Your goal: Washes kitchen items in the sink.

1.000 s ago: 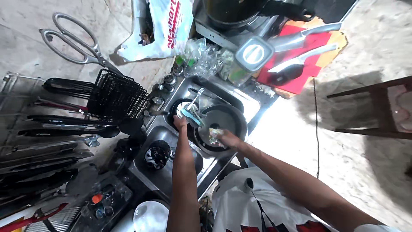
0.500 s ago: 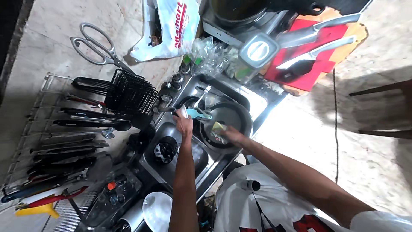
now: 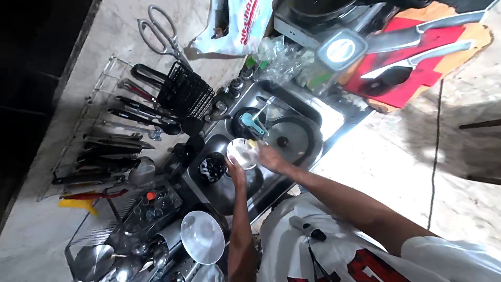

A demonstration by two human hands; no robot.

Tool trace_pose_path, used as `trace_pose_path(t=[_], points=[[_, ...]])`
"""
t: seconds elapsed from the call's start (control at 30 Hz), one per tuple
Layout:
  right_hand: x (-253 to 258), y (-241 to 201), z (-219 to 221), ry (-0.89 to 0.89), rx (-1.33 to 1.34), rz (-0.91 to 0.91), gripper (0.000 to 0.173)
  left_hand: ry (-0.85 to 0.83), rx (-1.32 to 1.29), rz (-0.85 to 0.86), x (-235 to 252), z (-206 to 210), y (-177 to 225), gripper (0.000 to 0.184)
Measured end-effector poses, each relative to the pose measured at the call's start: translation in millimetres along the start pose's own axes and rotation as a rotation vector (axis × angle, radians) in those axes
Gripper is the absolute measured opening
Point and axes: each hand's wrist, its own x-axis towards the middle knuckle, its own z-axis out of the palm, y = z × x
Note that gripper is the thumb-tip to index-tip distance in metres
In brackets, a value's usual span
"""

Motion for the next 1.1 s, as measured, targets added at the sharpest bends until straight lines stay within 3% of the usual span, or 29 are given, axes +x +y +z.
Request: trace_pose_path(t=[0.03, 0.1, 0.17, 0.3, 0.4, 0.5, 0.6, 0.7, 0.77, 0.87, 0.93, 1.0, 1.1], points=[[-3, -7, 11, -0.088, -0.046, -0.074, 0.061, 0.003, 0.011, 0.023, -7, -3, -2, 0.059], [-13, -13, 32, -0.223, -0.146, -0.270, 0.047, 0.005, 0.066, 0.074, -15, -13, -6, 0.057], [-23, -15, 37, -0.265, -0.252, -0.371, 0.040, -0.012, 0.086, 0.098, -19, -29, -15, 0.055], [-17, -16, 46, -0.176, -0.369, -0.354, 0.042, -0.117, -0.053, -0.033, -47, -41, -18, 0.056], [-26, -28, 57, -0.309, -0.136, -0.444, 0.044, -0.100, -0.149, -0.083, -53, -47, -25, 0.056], [-40, -35, 47, -0.450, -0.313, -0.467, 0.041, -0.097, -0.153, -0.086, -54, -68, -38, 0.058], [-36, -41, 48, -0.286, -0.462, -0.343, 0.051, -0.158, -0.161, -0.114, -66, -67, -32, 0.058], [-36, -53, 64, -0.240, -0.230, -0.312, 0.048, -0.157, -0.253, -0.134, -66, -59, -29, 0.060], [-47, -53, 67, -0.370, -0.154, -0.352, 0.044, -0.111, -0.294, -0.128, -60, -67, -38, 0.063], [-51, -47, 46, -0.461, -0.438, -0.448, 0.042, -0.143, -0.220, -0.125, -55, -86, -39, 0.063], [-42, -43, 37, -0.355, -0.605, -0.527, 0.042, -0.189, -0.182, -0.121, -60, -90, -34, 0.062], [-34, -34, 40, -0.263, -0.647, -0.583, 0.039, -0.202, -0.170, -0.103, -60, -90, -31, 0.061], [-50, -43, 53, -0.360, -0.514, -0.451, 0.046, -0.113, -0.174, -0.074, -50, -94, -32, 0.059]])
